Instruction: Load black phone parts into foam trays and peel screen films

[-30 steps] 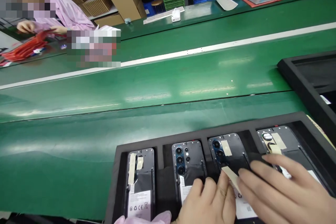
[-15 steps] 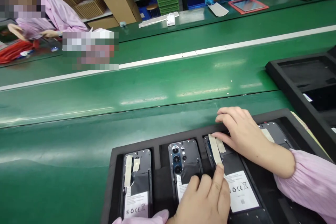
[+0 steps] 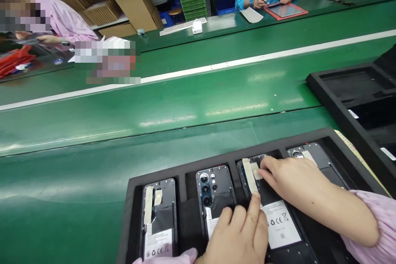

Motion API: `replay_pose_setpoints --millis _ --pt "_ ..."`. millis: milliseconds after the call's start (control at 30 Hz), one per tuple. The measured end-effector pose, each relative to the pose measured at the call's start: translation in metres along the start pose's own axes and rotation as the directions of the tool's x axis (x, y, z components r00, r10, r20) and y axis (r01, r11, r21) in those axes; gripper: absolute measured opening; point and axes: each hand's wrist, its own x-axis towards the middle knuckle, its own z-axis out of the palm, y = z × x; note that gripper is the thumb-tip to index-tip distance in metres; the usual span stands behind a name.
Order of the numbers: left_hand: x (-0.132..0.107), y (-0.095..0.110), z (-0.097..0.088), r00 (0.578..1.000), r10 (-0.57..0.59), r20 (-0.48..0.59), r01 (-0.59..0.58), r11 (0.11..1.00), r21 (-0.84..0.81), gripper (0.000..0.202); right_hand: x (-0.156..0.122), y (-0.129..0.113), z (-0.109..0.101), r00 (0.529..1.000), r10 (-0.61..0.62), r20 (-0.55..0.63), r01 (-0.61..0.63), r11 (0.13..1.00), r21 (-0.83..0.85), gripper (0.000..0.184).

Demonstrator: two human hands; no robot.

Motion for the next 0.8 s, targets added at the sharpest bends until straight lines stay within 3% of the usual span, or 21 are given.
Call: replay_pose_setpoints --millis 200,467,533,633,700,800 --pt "0.007 0.0 -0.008 0.999 -0.029 0.016 0.03 0.999 -0.044 0.057 0.009 -0.006 -0.012 0.983 0.055 0.173 -0.066 0.996 0.063 0.013" --pt "0.003 0.001 -0.007 0.994 -0.005 0.108 0.009 0.999 -0.042 0.065 0.009 -0.015 -0.008 0.988 0.115 0.107 -0.141 0.947 0.288 0.012" --pt "0.004 0.001 -0.008 0.995 -0.017 0.099 0.022 0.999 -0.043 0.066 0.007 -0.008 -0.015 0.99 0.095 0.102 -0.134 0.855 0.502 0.014" --pt "0.005 0.001 -0.01 0.996 -0.015 0.085 0.02 0.999 -0.049 0.064 0.003 0.014 -0.028 0.979 0.187 0.086 -0.172 0.512 0.841 0.017" --pt "0.004 0.0 -0.01 0.996 -0.007 0.094 0.012 0.999 -0.049 0.063 0.0 0.033 -0.033 0.951 0.283 0.122 -0.222 0.353 0.909 0.024" --pt "-0.001 -0.001 -0.005 0.993 0.023 0.114 -0.018 0.999 -0.046 0.06 -0.003 0.05 -0.031 0.929 0.33 0.171 -0.281 0.325 0.903 0.028"
